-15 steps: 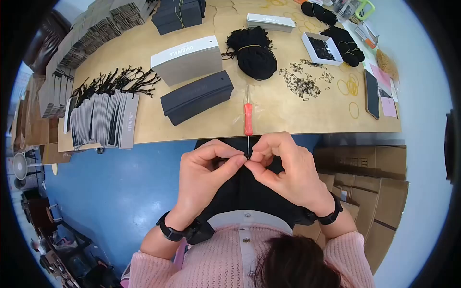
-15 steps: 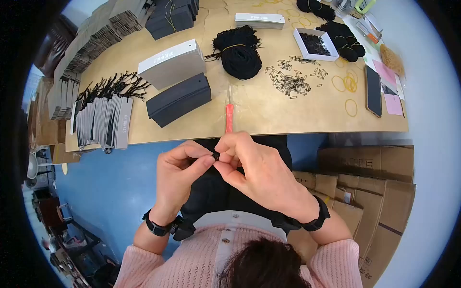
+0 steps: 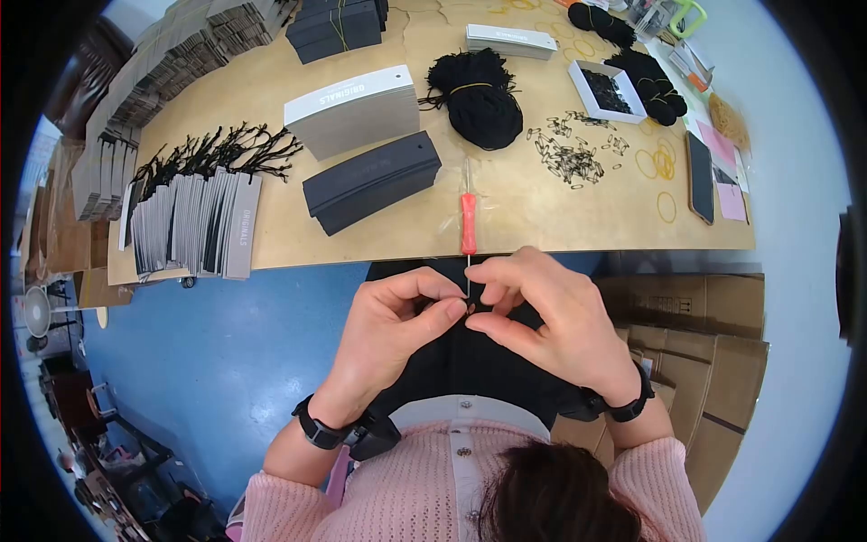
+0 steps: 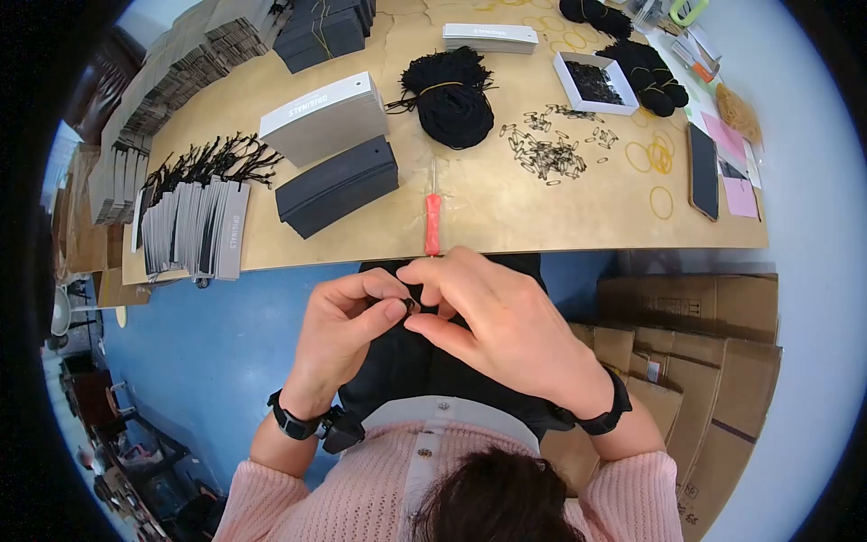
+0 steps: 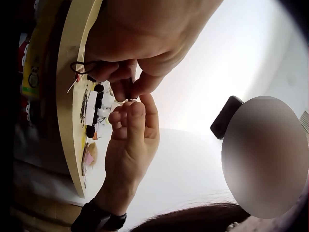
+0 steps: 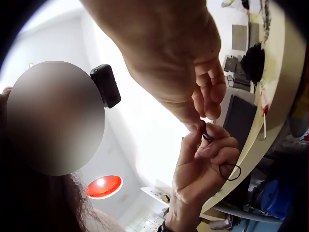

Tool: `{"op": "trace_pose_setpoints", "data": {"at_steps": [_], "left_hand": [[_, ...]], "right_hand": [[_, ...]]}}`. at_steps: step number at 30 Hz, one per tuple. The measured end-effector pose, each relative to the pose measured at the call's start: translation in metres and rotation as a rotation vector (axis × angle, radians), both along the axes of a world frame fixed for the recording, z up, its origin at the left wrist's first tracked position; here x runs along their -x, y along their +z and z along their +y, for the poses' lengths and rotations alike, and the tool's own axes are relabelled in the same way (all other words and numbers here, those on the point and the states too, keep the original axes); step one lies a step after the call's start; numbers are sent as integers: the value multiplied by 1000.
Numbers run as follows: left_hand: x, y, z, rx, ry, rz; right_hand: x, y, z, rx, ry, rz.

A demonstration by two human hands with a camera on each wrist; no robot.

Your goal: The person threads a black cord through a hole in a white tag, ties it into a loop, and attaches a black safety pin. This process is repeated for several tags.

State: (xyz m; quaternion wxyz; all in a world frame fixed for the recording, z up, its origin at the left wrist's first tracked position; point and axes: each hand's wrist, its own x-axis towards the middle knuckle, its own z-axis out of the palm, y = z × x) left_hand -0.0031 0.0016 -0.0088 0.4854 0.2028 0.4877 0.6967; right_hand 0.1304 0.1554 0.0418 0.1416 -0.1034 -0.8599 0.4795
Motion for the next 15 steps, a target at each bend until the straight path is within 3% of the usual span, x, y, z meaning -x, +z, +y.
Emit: {"op": "trace_pose_setpoints", "data": {"at_steps": [2, 9, 15], "left_hand": [[0, 0, 0, 4, -14, -27], [3, 1, -1, 20, -81, -8], [9, -2, -12, 43, 59, -151]], "right_hand": [[0, 1, 6, -210, 32, 107], [2, -6, 13, -397, 115, 177], [7, -9, 21, -528, 50, 272]]}}
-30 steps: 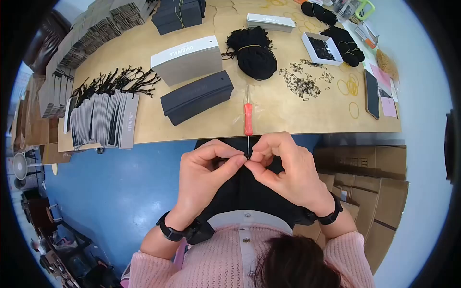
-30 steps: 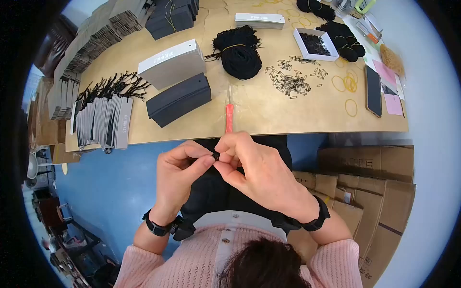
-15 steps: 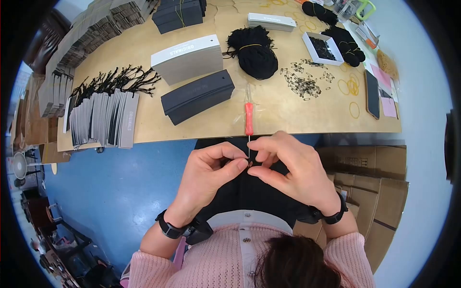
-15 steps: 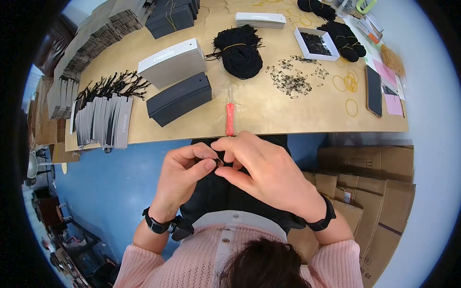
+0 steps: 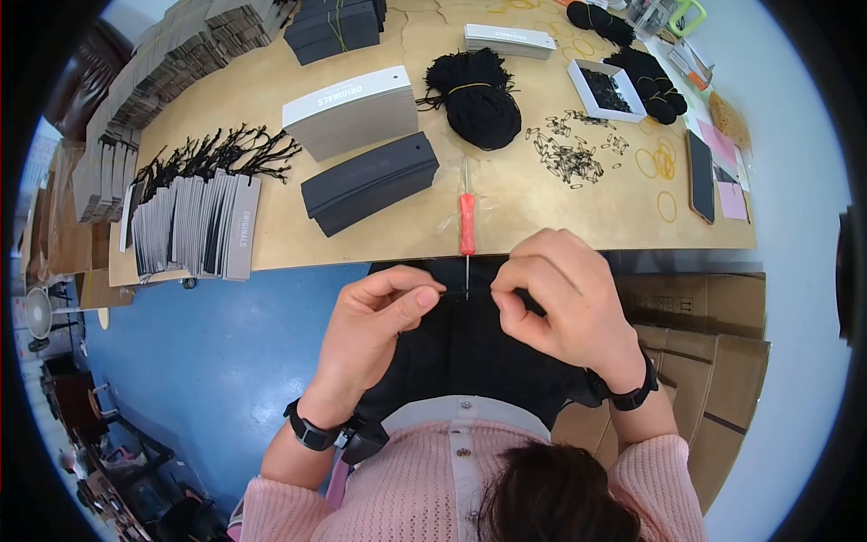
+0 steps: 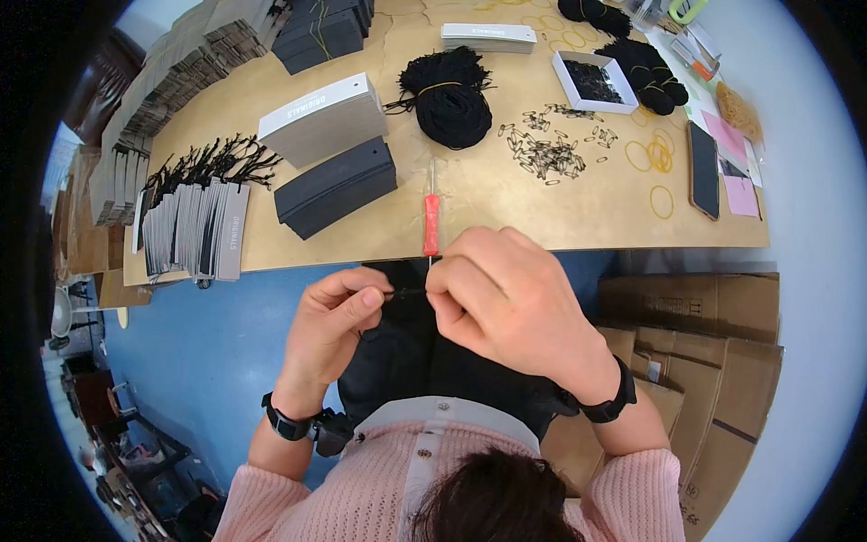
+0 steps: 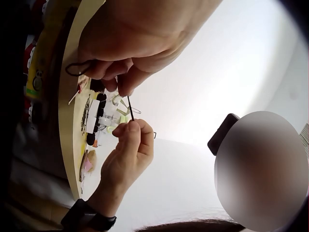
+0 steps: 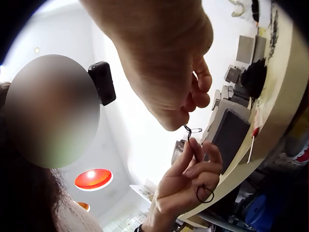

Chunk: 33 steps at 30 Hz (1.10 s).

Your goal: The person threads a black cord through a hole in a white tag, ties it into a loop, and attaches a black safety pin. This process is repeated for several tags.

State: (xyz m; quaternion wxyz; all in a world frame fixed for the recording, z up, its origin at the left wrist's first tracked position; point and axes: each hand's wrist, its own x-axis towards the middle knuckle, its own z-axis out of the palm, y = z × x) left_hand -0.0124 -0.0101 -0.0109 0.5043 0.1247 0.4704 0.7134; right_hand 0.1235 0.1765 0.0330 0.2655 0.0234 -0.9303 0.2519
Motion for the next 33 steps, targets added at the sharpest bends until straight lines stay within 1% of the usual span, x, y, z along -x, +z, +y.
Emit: {"op": "trace_pose_setpoints", "data": {"at_steps": [2, 3, 5, 6, 7, 9, 10, 11, 12, 13, 14, 15, 17, 18, 20, 21, 23, 24, 25, 27, 28, 29, 30, 31, 33], "left_hand": [[0, 0, -5, 126, -135, -26], [-2, 1, -6, 126, -138, -26], [-7, 7, -4, -100, -170, -530], [-10, 5, -2, -143, -126, -603], [-13, 6, 1, -144, -124, -602], [-20, 8, 9, 14, 35, -238], [-24, 7, 14, 20, 127, 88], [-22, 7, 15, 18, 126, 88], [-18, 6, 14, 60, 94, 541], [-16, 6, 14, 100, 56, 992], [-19, 7, 13, 128, 50, 1118], [-20, 8, 12, 129, 47, 1117], [-21, 10, 11, 115, 81, 1231], [-19, 9, 10, 118, 84, 1231], [-15, 5, 9, 70, 57, 739], [-14, 4, 9, 72, 60, 738], [-11, 5, 9, -29, 1, 319], [-11, 7, 7, -2, -12, 197], [-9, 8, 6, -2, -12, 198], [-6, 9, 3, 50, -69, 75], [-5, 10, 3, 52, -70, 75], [-4, 12, 3, 67, -123, 98], [-3, 13, 4, 81, -178, 121], [-2, 13, 3, 80, -181, 121], [0, 13, 3, 76, -245, 94]], "right_hand": [[1, -4, 3, 15, -55, 50], [1, -7, 1, 14, -58, 49], [6, -15, -4, -27, -95, 49], [7, -18, -9, -25, -92, 51], [6, -22, -14, -36, -80, 30], [3, -22, -20, -47, -63, 7], [2, -21, -21, -5, -58, -6], [2, -19, -21, 36, -56, -18], [0, -17, -20, 34, -61, -17], [-2, -14, -20, 68, -75, -69], [-4, -13, -20, 105, -87, -121], [-6, -14, -20, 107, -89, -122], [-6, -15, -21, 318, -90, -206], [-6, -13, -22, 319, -87, -206], [-5, -5, -22, 484, -119, -227], [-5, -5, -22, 485, -116, -229], [-5, -8, -21, 457, -71, -246], [-5, -7, -20, 456, -70, -245], [-5, -7, -20, 449, -59, -217], [-5, -4, -18, 443, -48, -189], [-3, -1, -15, 321, -23, -119], [-2, 1, -13, 198, 0, -49], [-2, 2, -10, 175, 58, -74], [-1, 3, -9, 175, 55, -74], [2, 5, -8, 36, 139, -96]]}}
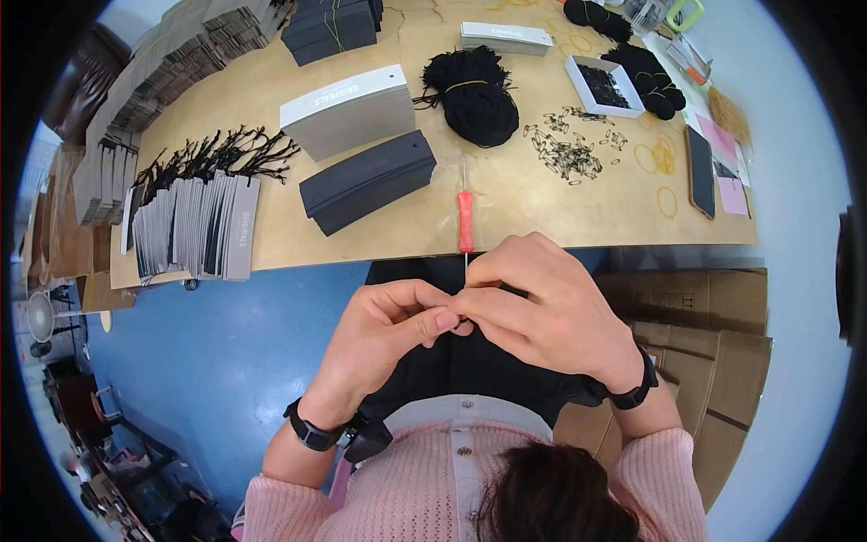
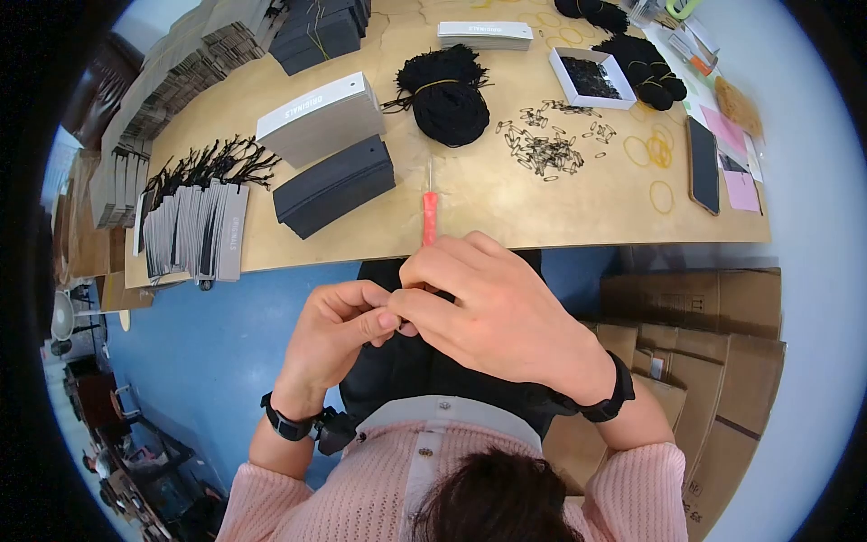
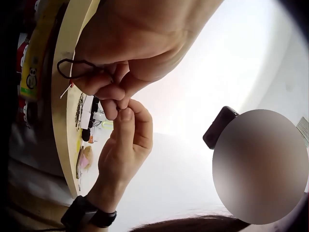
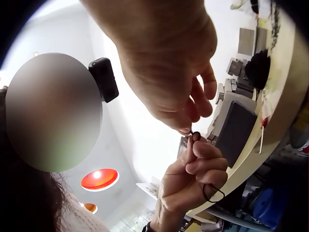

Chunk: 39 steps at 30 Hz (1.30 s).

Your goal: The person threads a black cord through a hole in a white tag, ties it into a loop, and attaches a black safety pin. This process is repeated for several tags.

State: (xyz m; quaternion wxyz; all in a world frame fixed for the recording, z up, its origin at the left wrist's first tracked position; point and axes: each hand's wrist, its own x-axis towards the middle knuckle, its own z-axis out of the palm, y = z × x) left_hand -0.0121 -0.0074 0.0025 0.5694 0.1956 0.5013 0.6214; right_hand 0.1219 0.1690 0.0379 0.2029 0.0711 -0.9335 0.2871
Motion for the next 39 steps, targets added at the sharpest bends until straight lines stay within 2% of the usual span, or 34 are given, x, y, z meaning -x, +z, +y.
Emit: {"op": "trace_pose_setpoints", "data": {"at_steps": [7, 10, 13, 15, 19, 21, 22, 24, 25, 27, 28, 30, 39], "left_hand": [[0, -5, -4, -45, 6, -155], [-3, -7, -3, -55, 36, -46], [-7, -1, 0, -30, 104, 60], [-6, 0, -1, 103, 69, 281], [-10, -2, 0, 115, 84, 403], [-13, -1, 2, 124, 122, 863], [-16, -1, 4, 123, 120, 863], [-20, 0, 6, 67, 218, 977], [-18, -3, 5, 68, 218, 976], [-15, -13, 4, 11, 228, 696], [-15, -12, 4, 11, 228, 696], [-15, -7, 4, 2, 242, 326], [-14, -3, 3, -57, 239, 224]], "right_hand": [[-3, -5, -4, 29, -14, 65], [-4, -13, -3, 63, -2, 33], [-1, -23, -7, -80, -20, 53], [4, -31, -9, -258, -37, 134], [8, -35, -8, -316, -12, 119], [8, -36, -7, -359, -12, 38], [8, -36, -6, -359, -14, 38], [7, -34, -5, -199, -30, -101], [7, -32, -5, -198, -29, -102], [6, -28, -4, -52, -97, -4], [5, -25, -5, -52, -97, -4], [0, -18, -11, 33, -209, 86], [-4, -22, -18, 49, -214, 85]]}}
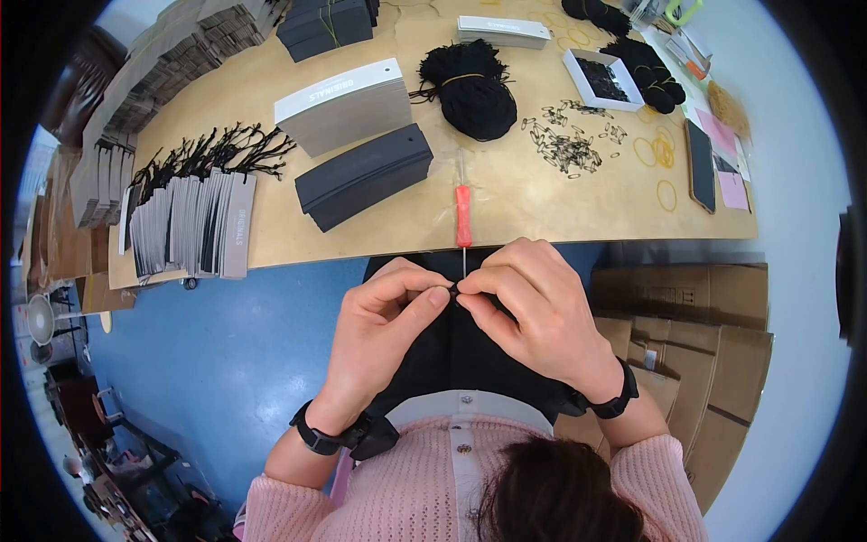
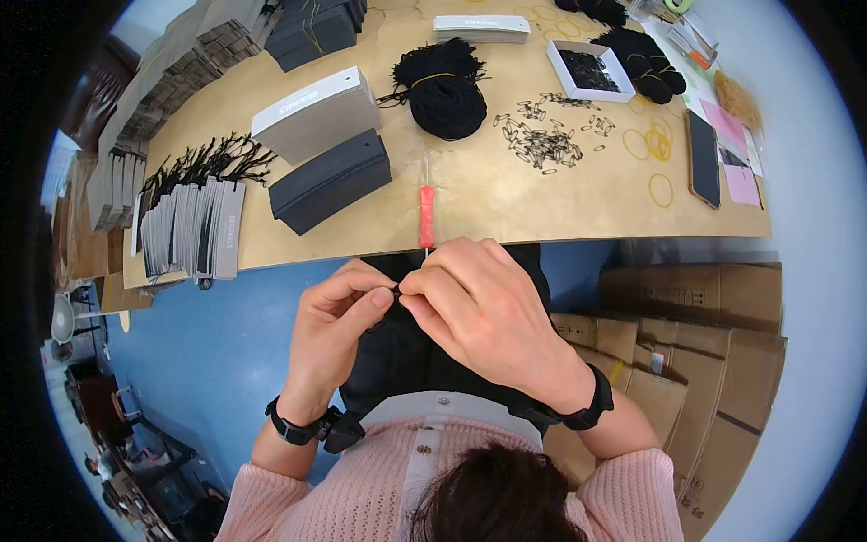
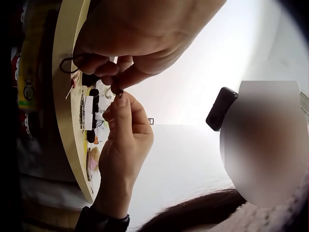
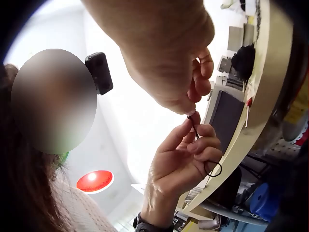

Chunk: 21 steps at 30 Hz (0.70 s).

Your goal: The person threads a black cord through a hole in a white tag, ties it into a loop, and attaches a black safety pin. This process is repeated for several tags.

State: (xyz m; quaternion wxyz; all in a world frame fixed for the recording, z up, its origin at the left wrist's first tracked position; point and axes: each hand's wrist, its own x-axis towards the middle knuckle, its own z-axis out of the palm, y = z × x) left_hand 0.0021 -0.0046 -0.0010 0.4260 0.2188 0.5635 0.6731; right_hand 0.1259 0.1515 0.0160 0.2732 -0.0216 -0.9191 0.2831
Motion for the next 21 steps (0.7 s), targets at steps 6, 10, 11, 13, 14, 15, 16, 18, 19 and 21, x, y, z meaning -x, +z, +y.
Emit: {"op": "trace_pose_setpoints", "data": {"at_steps": [6, 10, 11, 13, 14, 15, 16, 18, 19, 21], "left_hand": [[1, 0, -1, 67, -9, 151], [0, -1, 0, 71, -5, 255], [0, -1, 0, 79, -8, 275], [-1, 0, 0, 88, -11, 294], [-1, 3, 1, 105, -20, 251], [-1, 5, 1, 123, -29, 209], [0, 4, 1, 123, -29, 208], [0, 1, 2, 89, -49, 195], [-1, 1, 3, 90, -49, 195], [-4, 1, 5, 82, -11, 52]], "right_hand": [[2, -1, -1, 6, 0, 8], [4, 1, -2, 110, -24, -57], [4, 0, -3, 168, -30, -75], [5, -5, -5, 234, -41, -84], [5, -6, -6, 300, -52, -92], [5, -6, -6, 301, -52, -92], [6, -7, -6, 290, -54, -94], [6, -7, -6, 281, -56, -95], [6, -7, -7, 277, -57, -90], [6, -7, -6, 273, -58, -84]]}}
